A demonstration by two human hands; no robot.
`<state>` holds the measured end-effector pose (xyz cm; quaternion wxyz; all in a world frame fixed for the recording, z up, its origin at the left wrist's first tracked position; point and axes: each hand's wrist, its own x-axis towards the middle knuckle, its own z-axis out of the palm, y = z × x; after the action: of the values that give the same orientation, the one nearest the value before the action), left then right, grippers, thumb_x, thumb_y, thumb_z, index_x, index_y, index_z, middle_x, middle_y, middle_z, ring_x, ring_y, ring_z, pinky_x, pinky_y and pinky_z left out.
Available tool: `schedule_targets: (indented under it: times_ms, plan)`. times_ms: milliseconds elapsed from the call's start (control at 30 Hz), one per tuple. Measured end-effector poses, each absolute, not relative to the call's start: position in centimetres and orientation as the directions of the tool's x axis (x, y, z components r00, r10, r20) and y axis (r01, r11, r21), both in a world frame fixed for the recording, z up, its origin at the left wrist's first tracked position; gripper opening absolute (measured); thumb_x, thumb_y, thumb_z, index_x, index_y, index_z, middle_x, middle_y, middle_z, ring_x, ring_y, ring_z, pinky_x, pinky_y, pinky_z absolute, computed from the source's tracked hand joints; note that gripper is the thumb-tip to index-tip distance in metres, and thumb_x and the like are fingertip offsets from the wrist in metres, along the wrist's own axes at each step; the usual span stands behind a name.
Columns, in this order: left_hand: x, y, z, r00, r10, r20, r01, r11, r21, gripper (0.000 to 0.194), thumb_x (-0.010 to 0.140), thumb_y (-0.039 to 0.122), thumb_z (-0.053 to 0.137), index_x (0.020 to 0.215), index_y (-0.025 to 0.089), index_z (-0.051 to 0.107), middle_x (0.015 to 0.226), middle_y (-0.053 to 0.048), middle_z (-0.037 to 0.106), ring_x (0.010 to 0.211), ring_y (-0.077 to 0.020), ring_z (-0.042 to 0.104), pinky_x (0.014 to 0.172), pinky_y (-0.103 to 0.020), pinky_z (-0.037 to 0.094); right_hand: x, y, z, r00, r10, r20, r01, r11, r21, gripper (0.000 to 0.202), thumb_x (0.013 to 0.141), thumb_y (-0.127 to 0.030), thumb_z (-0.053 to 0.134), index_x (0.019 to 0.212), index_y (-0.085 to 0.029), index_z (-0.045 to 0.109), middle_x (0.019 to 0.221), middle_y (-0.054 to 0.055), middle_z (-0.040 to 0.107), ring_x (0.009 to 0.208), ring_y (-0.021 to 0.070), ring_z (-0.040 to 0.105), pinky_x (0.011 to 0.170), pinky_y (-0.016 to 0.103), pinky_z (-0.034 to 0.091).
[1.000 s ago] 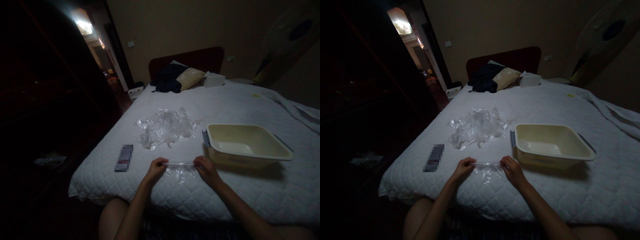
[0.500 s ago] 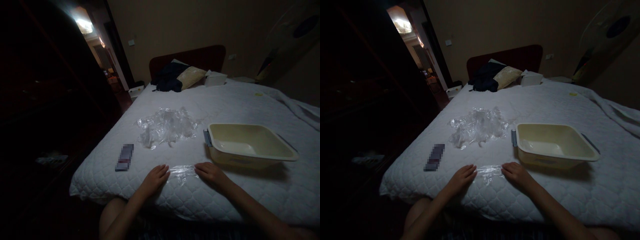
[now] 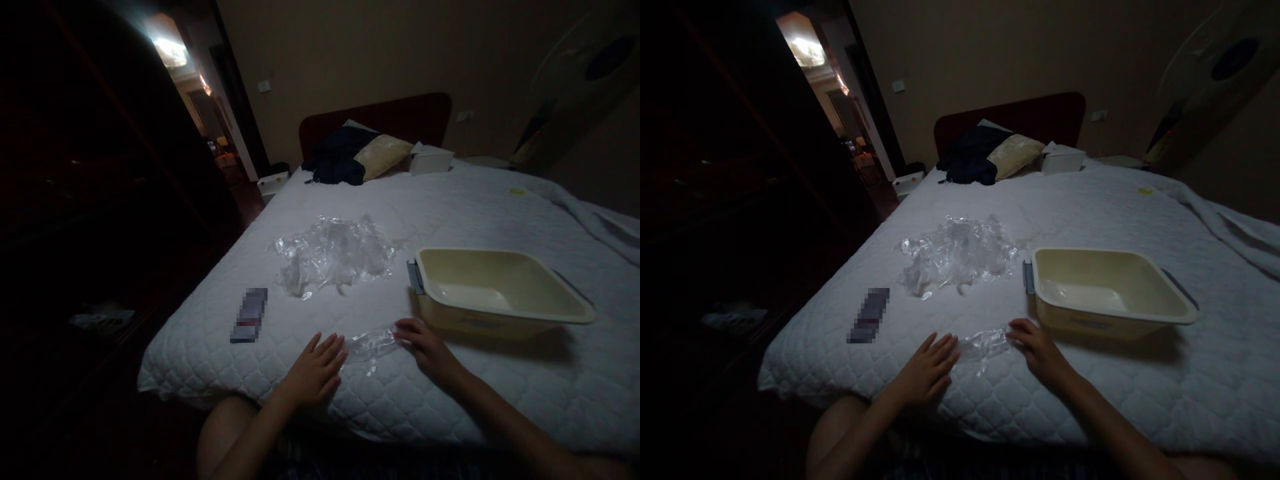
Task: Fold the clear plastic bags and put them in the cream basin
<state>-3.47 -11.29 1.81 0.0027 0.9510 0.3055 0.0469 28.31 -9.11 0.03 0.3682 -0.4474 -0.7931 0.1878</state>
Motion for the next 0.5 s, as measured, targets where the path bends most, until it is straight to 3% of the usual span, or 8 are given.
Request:
schedule_targets:
  times_ms: [133,200,300,367,500]
  plan:
    - [-3.1,-11.1,1.8,0.813,0.574,0.093,0.573,-0.818,0.040,0.055,0.085,0.035,0.038,0.135,0.019,0.022,0.142,-0.010,0.021,0.131,-0.0253,0.018,0.104,-0.049,0.015,27.7,-8.9,0.9,-0.002,0.877,0.481,0.617,0.379,-0.689,0.036,0.073,-0.007,0.035,0.095,-0.020,0.061,0.103,0.010,0.057,0.100,0.0215,0.053,0.087,0.042,0.044]
    - [-3.1,-11.1,1.7,0.810,0.579,0.093,0.578,-0.815,0.040,0.055,0.085,0.037,0.039,0.135,0.019,0.022,0.142,-0.011,0.022,0.130,-0.0255,0.018,0.104,-0.048,0.016,26.5,-9.3,1.6,0.008,0.862,0.507,0.677,0.369,-0.637,0.038,0.075,-0.009,0.035,0.105,-0.018,0.057,0.106,0.011,0.057,0.102,0.0220,0.052,0.088,0.042,0.043]
    - [-3.0,-11.0,1.6,0.808,0.583,0.083,0.583,-0.812,0.029,0.055,0.086,0.038,0.037,0.135,0.019,0.022,0.142,-0.011,0.020,0.131,-0.0259,0.018,0.104,-0.049,0.015,23.6,-10.8,2.7,-0.335,0.800,0.498,0.705,0.563,-0.431,0.042,0.081,-0.017,0.038,0.122,-0.018,0.046,0.119,0.012,0.053,0.111,0.0222,0.047,0.094,0.042,0.038]
    - [-3.0,-11.0,1.5,0.811,0.580,0.075,0.580,-0.814,0.020,0.057,0.086,0.039,0.035,0.136,0.018,0.019,0.143,-0.010,0.019,0.131,-0.0261,0.016,0.104,-0.048,0.014,21.5,-11.7,2.9,-0.595,0.695,0.405,0.633,0.715,-0.297,0.051,0.082,-0.027,0.043,0.132,-0.018,0.034,0.133,0.011,0.041,0.122,0.0249,0.035,0.101,0.046,0.028]
    - [-3.0,-11.0,1.4,0.825,0.562,0.055,0.563,-0.827,0.011,0.061,0.085,0.044,0.034,0.137,0.018,0.015,0.143,-0.009,0.021,0.131,-0.0256,0.013,0.105,-0.047,0.011,19.9,-12.5,1.7,-0.693,0.661,0.288,0.626,0.750,-0.215,0.066,0.082,-0.043,0.042,0.137,-0.015,0.020,0.139,0.014,0.030,0.128,0.0268,0.026,0.103,0.050,0.021]
